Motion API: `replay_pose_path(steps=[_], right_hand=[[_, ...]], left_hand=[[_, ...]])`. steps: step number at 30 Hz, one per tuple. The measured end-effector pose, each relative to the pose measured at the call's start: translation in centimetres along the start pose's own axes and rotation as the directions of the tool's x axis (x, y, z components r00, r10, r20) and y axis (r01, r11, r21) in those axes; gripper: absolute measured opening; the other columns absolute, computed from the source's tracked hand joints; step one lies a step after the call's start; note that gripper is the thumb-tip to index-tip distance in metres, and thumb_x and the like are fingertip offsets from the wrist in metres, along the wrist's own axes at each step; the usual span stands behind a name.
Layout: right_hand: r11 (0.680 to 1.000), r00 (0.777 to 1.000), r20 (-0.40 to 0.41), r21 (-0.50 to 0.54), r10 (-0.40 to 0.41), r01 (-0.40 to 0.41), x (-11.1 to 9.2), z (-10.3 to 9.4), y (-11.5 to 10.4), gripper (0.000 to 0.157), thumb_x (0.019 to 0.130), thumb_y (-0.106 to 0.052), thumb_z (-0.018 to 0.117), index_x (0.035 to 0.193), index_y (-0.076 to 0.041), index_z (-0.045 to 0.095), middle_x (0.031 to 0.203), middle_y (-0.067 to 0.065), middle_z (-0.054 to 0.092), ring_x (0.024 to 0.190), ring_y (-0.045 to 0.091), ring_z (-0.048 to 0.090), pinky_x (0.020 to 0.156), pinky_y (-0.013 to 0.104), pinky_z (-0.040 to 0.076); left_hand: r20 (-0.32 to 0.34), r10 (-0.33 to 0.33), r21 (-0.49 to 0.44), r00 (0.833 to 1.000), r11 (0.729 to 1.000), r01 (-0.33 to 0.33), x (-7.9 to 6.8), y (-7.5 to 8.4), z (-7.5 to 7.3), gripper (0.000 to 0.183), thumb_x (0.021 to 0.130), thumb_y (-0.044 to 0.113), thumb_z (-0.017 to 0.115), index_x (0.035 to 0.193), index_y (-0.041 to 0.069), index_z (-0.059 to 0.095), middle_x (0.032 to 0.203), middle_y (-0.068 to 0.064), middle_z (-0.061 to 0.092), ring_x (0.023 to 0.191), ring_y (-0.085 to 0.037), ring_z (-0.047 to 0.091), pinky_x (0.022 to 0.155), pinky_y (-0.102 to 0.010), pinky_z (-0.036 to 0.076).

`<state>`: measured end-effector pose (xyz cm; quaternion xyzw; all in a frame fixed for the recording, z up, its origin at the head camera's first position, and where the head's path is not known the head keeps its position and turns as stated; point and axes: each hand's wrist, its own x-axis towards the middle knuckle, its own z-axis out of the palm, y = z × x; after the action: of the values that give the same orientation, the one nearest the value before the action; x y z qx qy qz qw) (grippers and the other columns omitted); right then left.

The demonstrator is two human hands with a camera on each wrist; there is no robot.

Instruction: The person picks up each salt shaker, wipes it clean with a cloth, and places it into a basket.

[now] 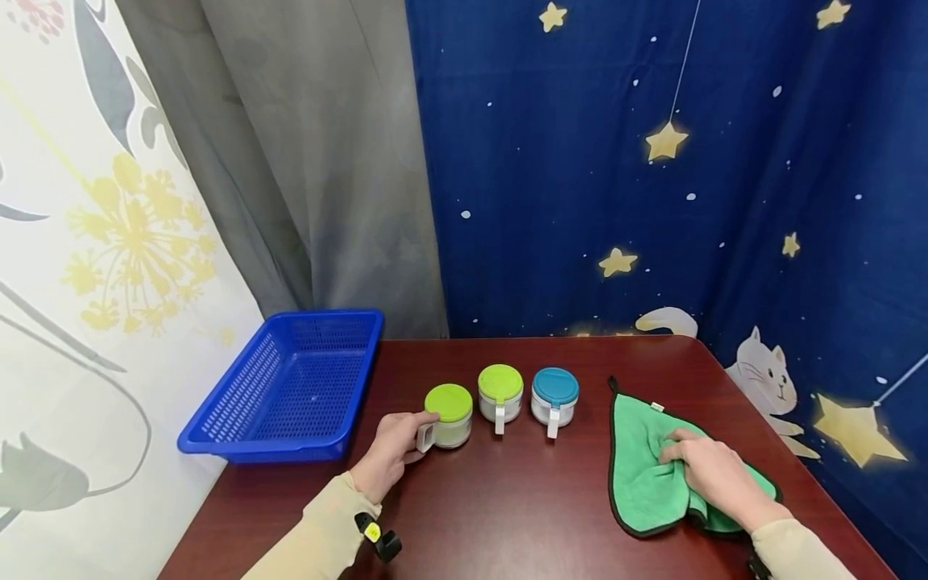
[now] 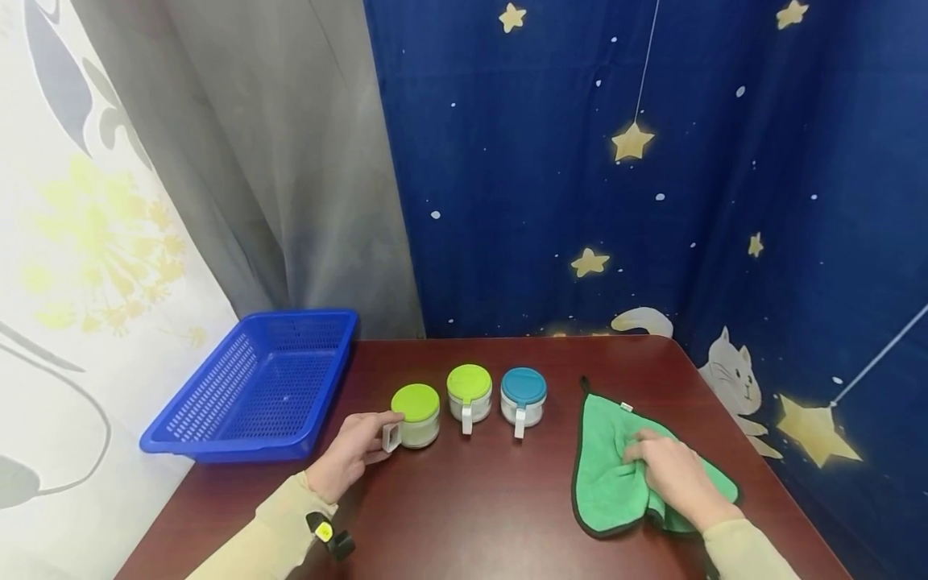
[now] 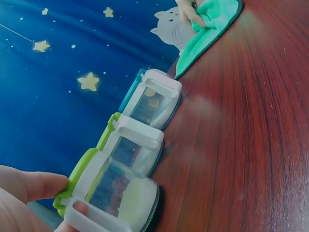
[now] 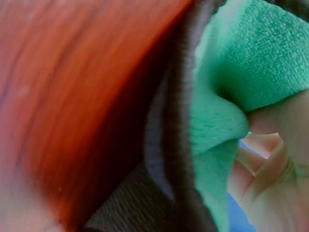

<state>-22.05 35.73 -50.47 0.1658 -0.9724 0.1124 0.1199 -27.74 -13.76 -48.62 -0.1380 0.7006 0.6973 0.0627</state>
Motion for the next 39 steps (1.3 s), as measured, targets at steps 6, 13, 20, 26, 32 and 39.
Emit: replay_pose_path(steps=[6,13,20,26,32,39], right_hand=[[0.991,0.988,0.122,0.09,0.09,-0.102,-0.1,-0.4,-0.9,0.018,0.1,-0.029,0.06,0.1,-0.02,0.076,0.123,0.016,0.064,0.114,0.04,0.06,0.09,0.06,0.048],[0.98,0.979,0.149,0.122,0.14,-0.159,-0.4,0.0,-1.9,0.041,0.077,-0.025,0.088,0.111,-0.016,0.066,0.124,0.034,0.05,0.101,0.044,0.06,0.071,0.053,0.053],[0.981,0.994,0.009,0.159,0.109,-0.109,-0.3,-0.4,-1.9,0.093,0.069,0.008,0.084,0.148,-0.006,0.038,0.126,0.03,0.059,0.088,0.038,0.066,0.059,0.044,0.052],[0.989,0.99,-0.137,0.145,0.018,0.002,-0.4,-1.7,-2.2,0.081,0.074,0.012,0.08,0.142,-0.013,0.044,0.123,0.02,0.065,0.091,0.034,0.069,0.064,0.05,0.055],[0.991,0.963,-0.252,0.073,-0.09,0.111,0.6,-3.3,-3.2,0.07,0.074,0.009,0.083,0.134,-0.013,0.053,0.124,0.006,0.063,0.105,0.026,0.064,0.078,0.051,0.055],[0.982,0.903,-0.394,0.004,-0.172,0.188,1.6,-5.0,-4.7,0.067,0.07,0.002,0.088,0.13,-0.019,0.066,0.123,0.001,0.059,0.097,0.012,0.061,0.068,0.04,0.056]], left_hand=[[0.028,-0.004,0.041,1.0,0.999,0.003,-0.1,0.0,-0.5,0.032,0.08,0.027,0.08,0.099,0.002,0.072,0.089,-0.008,0.071,0.074,-0.02,0.068,0.066,-0.034,0.054],[0.059,-0.009,0.0,0.998,1.0,0.009,-0.4,-0.4,-0.9,0.03,0.08,0.028,0.081,0.096,0.005,0.074,0.09,-0.007,0.071,0.074,-0.019,0.068,0.068,-0.035,0.056],[0.087,0.008,-0.048,0.996,0.999,-0.004,-0.9,0.0,-1.6,0.032,0.082,0.029,0.079,0.099,0.003,0.074,0.09,-0.008,0.071,0.069,-0.018,0.066,0.066,-0.032,0.056],[0.081,0.019,-0.059,0.997,0.998,-0.014,-1.6,1.4,-1.7,0.032,0.083,0.029,0.079,0.1,0.002,0.073,0.088,-0.01,0.071,0.065,-0.019,0.066,0.065,-0.034,0.057],[0.064,0.057,-0.064,0.996,0.997,-0.053,-2.3,3.2,-1.3,0.034,0.084,0.03,0.078,0.101,0.001,0.072,0.091,-0.01,0.07,0.068,-0.02,0.067,0.07,-0.037,0.058],[0.086,0.08,-0.091,0.993,0.993,-0.072,-3.4,4.1,-0.9,0.033,0.085,0.03,0.079,0.098,0.001,0.072,0.089,-0.01,0.07,0.073,-0.022,0.068,0.077,-0.038,0.057]])
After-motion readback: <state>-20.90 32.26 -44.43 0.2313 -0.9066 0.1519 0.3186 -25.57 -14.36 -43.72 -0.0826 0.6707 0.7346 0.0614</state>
